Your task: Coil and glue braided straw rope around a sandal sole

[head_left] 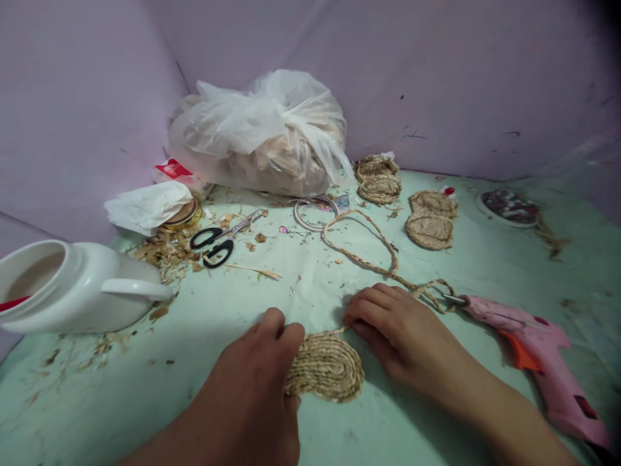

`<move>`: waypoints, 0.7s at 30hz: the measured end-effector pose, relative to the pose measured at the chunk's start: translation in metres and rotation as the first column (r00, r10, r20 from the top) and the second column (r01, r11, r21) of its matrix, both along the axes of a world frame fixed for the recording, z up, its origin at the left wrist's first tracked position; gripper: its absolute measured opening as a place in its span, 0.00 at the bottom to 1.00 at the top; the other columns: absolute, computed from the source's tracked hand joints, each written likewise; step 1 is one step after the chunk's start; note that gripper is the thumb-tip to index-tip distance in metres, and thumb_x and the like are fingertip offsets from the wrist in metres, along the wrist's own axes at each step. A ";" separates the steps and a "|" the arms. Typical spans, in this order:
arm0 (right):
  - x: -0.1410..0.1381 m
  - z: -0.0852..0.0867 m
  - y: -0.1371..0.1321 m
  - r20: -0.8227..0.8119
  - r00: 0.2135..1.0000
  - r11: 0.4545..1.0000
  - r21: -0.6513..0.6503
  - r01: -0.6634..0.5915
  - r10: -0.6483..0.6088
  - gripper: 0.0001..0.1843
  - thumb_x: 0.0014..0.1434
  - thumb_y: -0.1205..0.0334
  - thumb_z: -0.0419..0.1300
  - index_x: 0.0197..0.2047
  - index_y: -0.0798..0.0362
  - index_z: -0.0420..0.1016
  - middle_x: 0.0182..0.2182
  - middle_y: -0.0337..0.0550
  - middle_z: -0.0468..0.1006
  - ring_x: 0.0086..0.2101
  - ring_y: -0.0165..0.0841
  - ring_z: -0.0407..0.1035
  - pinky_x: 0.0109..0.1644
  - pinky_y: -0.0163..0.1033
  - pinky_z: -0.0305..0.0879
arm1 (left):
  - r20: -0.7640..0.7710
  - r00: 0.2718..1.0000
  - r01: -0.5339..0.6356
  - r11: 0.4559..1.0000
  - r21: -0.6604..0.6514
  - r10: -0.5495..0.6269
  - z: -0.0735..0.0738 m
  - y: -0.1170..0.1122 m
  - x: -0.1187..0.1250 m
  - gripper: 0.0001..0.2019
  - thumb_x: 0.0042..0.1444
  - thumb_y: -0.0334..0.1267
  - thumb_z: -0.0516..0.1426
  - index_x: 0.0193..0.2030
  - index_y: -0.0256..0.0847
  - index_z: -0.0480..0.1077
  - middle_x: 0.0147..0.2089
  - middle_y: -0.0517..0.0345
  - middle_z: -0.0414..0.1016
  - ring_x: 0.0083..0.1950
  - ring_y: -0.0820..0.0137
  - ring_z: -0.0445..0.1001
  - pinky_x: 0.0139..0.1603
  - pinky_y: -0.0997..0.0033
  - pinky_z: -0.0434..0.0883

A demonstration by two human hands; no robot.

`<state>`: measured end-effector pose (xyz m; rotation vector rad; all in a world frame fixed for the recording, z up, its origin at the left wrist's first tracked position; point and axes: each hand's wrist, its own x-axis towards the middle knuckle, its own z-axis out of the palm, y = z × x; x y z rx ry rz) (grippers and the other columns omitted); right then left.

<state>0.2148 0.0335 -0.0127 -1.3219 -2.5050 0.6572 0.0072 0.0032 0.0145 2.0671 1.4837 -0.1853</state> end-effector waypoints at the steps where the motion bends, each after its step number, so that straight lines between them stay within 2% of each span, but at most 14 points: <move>1: 0.000 0.001 -0.001 -0.016 1.000 1.000 -0.010 0.008 -0.008 0.10 0.58 0.72 0.50 0.36 0.52 0.71 0.33 0.45 0.75 0.35 0.38 0.66 0.40 0.45 0.62 | -0.010 1.000 0.007 1.000 0.005 -0.007 0.001 0.000 0.001 0.14 0.40 0.27 0.53 0.36 0.43 0.61 0.41 0.55 0.63 0.36 0.66 0.68 0.34 0.65 0.69; 5: -0.002 0.007 -0.010 -0.073 0.997 0.999 -0.050 0.008 -0.012 0.04 0.57 0.63 0.57 0.38 0.52 0.71 0.37 0.46 0.75 0.38 0.39 0.67 0.41 0.44 0.63 | -0.040 0.999 0.035 0.999 0.036 -0.033 0.002 -0.004 0.005 0.13 0.42 0.29 0.52 0.37 0.41 0.61 0.41 0.52 0.63 0.36 0.65 0.67 0.37 0.62 0.70; 10: -0.004 0.010 -0.019 -0.072 0.997 0.995 -0.093 0.023 -0.029 0.10 0.54 0.64 0.61 0.41 0.52 0.70 0.40 0.46 0.74 0.40 0.41 0.67 0.43 0.46 0.63 | -0.049 0.997 0.062 0.996 0.056 -0.059 0.002 -0.009 0.007 0.11 0.45 0.30 0.52 0.38 0.40 0.62 0.42 0.51 0.62 0.40 0.64 0.67 0.41 0.60 0.70; 16: -0.002 0.011 -0.017 -0.031 0.999 0.994 -0.109 0.027 -0.030 0.17 0.54 0.62 0.62 0.48 0.53 0.70 0.42 0.47 0.74 0.42 0.42 0.66 0.45 0.49 0.63 | -0.042 0.996 0.080 0.996 0.040 -0.078 0.004 -0.008 0.007 0.13 0.44 0.26 0.50 0.38 0.39 0.63 0.43 0.51 0.63 0.41 0.63 0.68 0.41 0.58 0.70; 21: -0.001 0.014 -0.021 -0.004 1.000 0.996 -0.083 0.021 -0.021 0.23 0.52 0.55 0.64 0.50 0.53 0.69 0.43 0.49 0.74 0.42 0.44 0.66 0.44 0.50 0.63 | -0.048 0.996 0.074 0.996 0.048 -0.072 0.005 -0.008 0.009 0.13 0.46 0.27 0.51 0.40 0.39 0.63 0.42 0.51 0.63 0.41 0.63 0.67 0.42 0.58 0.69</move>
